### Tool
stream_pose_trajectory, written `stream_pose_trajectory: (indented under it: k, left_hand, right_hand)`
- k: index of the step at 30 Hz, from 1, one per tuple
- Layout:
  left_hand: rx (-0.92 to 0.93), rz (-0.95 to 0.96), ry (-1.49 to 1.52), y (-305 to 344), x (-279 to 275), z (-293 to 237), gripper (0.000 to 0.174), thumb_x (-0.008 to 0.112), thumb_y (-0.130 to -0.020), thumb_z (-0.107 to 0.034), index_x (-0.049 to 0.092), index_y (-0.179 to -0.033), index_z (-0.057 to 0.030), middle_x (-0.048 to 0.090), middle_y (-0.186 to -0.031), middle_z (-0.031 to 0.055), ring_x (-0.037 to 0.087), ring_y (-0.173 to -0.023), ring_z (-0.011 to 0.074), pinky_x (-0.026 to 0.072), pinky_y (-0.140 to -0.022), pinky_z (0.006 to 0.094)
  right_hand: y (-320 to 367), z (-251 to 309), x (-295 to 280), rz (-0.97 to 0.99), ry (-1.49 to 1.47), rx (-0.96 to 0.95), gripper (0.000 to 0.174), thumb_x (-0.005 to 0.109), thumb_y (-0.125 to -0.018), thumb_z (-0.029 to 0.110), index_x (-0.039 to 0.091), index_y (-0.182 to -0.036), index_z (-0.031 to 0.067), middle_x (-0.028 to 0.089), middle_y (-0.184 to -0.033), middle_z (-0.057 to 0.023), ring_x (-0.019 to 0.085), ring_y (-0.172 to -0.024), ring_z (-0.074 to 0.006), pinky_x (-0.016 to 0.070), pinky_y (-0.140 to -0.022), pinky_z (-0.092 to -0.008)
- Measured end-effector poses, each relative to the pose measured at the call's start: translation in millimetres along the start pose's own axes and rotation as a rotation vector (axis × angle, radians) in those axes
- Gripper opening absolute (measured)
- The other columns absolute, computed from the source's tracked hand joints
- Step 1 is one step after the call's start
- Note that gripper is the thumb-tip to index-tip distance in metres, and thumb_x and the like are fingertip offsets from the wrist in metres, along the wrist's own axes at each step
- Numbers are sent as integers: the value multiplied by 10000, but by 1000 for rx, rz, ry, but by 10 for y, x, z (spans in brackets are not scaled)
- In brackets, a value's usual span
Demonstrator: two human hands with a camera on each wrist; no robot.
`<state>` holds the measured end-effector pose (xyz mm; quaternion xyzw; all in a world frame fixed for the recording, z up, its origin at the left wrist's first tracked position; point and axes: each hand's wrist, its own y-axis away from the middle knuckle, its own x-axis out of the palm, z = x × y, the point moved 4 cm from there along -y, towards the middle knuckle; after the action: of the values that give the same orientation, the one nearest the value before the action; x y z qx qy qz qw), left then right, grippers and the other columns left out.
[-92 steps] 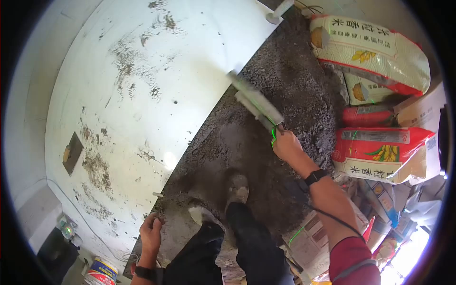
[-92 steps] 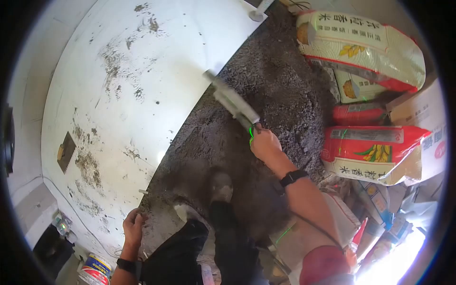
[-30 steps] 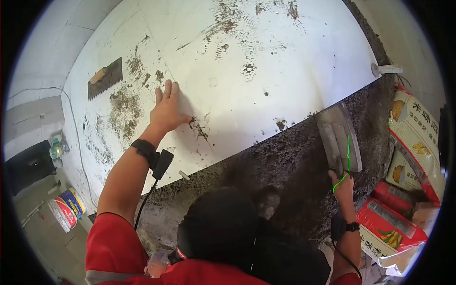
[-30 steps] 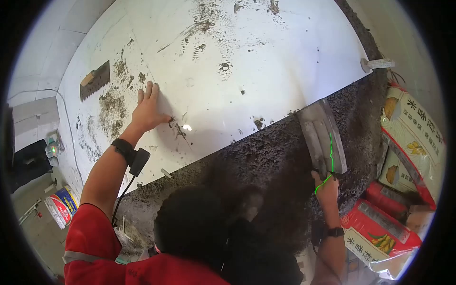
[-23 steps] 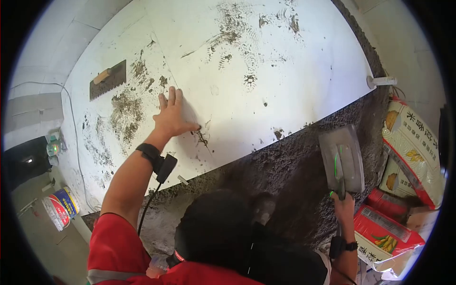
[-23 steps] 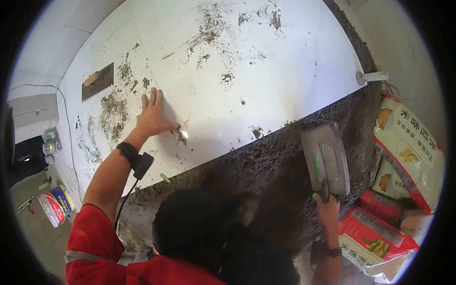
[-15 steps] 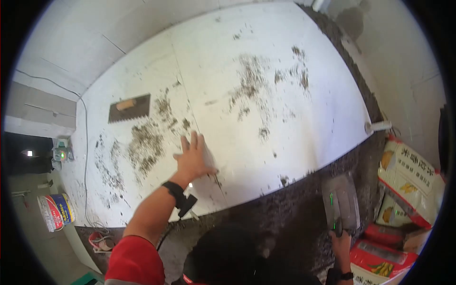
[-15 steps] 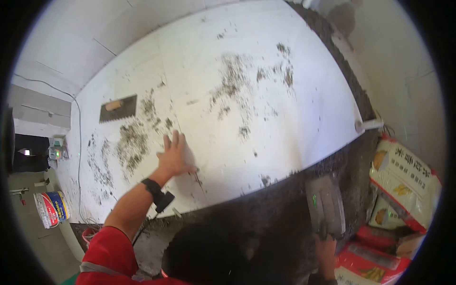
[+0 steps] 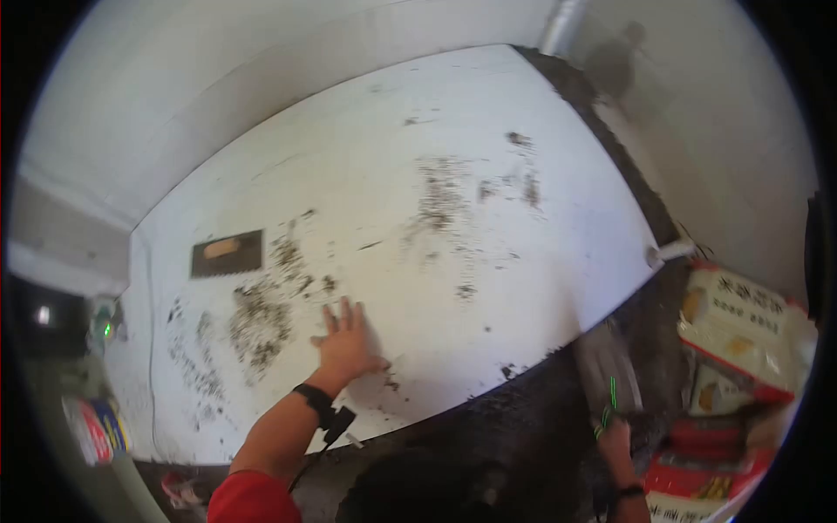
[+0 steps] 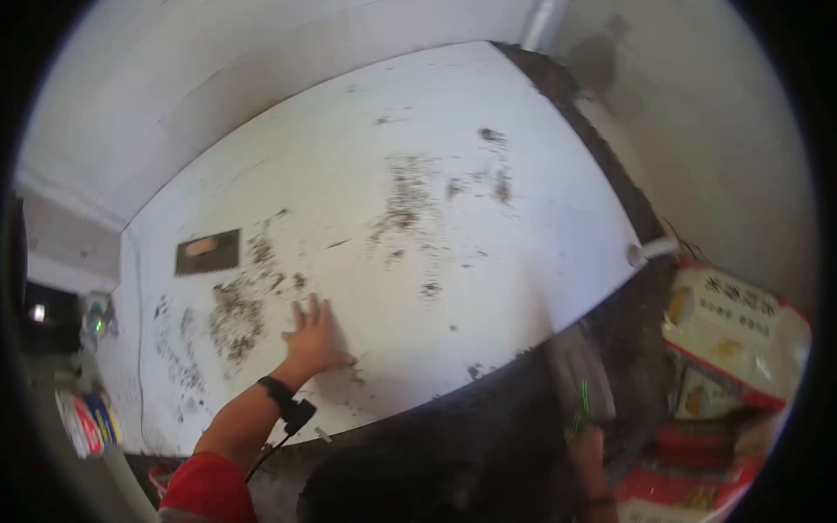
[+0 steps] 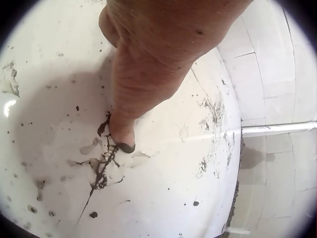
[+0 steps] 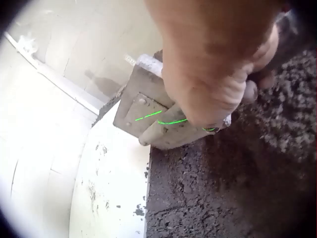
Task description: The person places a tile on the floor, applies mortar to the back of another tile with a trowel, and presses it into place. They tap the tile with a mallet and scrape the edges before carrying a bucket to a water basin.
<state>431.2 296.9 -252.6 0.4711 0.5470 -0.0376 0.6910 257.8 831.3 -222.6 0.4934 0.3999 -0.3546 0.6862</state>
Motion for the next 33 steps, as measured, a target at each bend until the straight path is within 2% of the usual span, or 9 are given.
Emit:
stream_pose_trajectory:
  k: [4, 7, 9, 11, 15, 17, 25, 28, 33]
  left_hand:
    - [0, 23, -33, -1, -36, -79, 1273, 854, -555, -482, 111, -1490, -44, 24, -1571, 184, 6, -1426, 454, 325, -948, 730]
    - [14, -8, -15, 33, -116, -98, 1263, 866, -555, -461, 120, -1483, -40, 31, -1567, 184, 20, -1423, 457, 337, -942, 728]
    - [23, -16, 9, 104, -131, -98, 1256, 871, -554, -452, 127, -1479, -40, 36, -1564, 184, 26, -1422, 458, 339, -943, 726]
    - [16, -9, 5, 125, -159, -74, 1247, 866, -554, -471, 143, -1475, -44, 42, -1565, 175, 25, -1420, 460, 337, -952, 717]
    - [30, -19, 19, 196, -212, -41, 1258, 860, -549, -498, 143, -1482, -53, 43, -1569, 164, 12, -1420, 462, 331, -955, 717]
    - [14, 8, -1, 203, -217, -20, 1267, 836, -567, -544, 114, -1507, -94, 30, -1585, 105, 1, -1433, 427, 324, -969, 701]
    - [62, 6, 17, 238, -200, 100, 1240, 822, -578, -554, 138, -1509, -103, 42, -1591, 18, -4, -1426, 441, 359, -948, 697]
    - [119, -15, 42, 211, -258, 168, 1197, 808, -596, -555, 171, -1505, -107, 68, -1589, -10, 10, -1424, 445, 369, -932, 707]
    - [217, 52, 60, 24, -128, 455, 1067, 769, -644, -552, 262, -1486, -137, 124, -1582, -28, 77, -1418, 453, 393, -951, 673]
  right_hand:
    - [-9, -21, -97, -50, 158, 74, 440, 702, -782, 350, 637, -947, -53, 647, -859, -270, 623, -867, -438, 486, -765, -491]
    - [123, -33, -159, -18, -27, 181, 443, 713, -771, 346, 638, -904, -70, 647, -811, -270, 637, -804, -428, 503, -715, -464]
    - [243, -342, -17, -43, -97, 245, 419, 729, -765, 319, 639, -874, -76, 653, -728, -211, 657, -688, -336, 517, -647, -410]
    - [354, -242, -182, -129, -256, 293, 333, 730, -793, 259, 630, -844, -55, 600, -620, -113, 598, -529, -217, 498, -521, -369]
    - [600, 649, -1076, -60, -630, 523, 340, 684, -809, 269, 629, -894, -56, 619, -658, -133, 623, -568, -231, 491, -530, -388]
    - [602, 955, -1372, -132, -895, 480, 132, 631, -865, 125, 588, -787, 29, 466, -539, -13, 429, -384, -118, 363, -348, -298]
    - [528, 1972, -2113, -254, -942, 93, 106, 574, -904, 109, 571, -866, 11, 495, -627, -31, 463, -441, -115, 357, -387, -284]
    - [694, 2043, -2091, -31, -788, 329, 107, 553, -923, 110, 575, -902, 7, 505, -651, -38, 490, -499, -136, 369, -419, -286]
    - [860, 2201, -1863, 163, -860, 371, 85, 519, -910, 69, 585, -928, 18, 532, -693, -42, 494, -510, -137, 383, -430, -286]
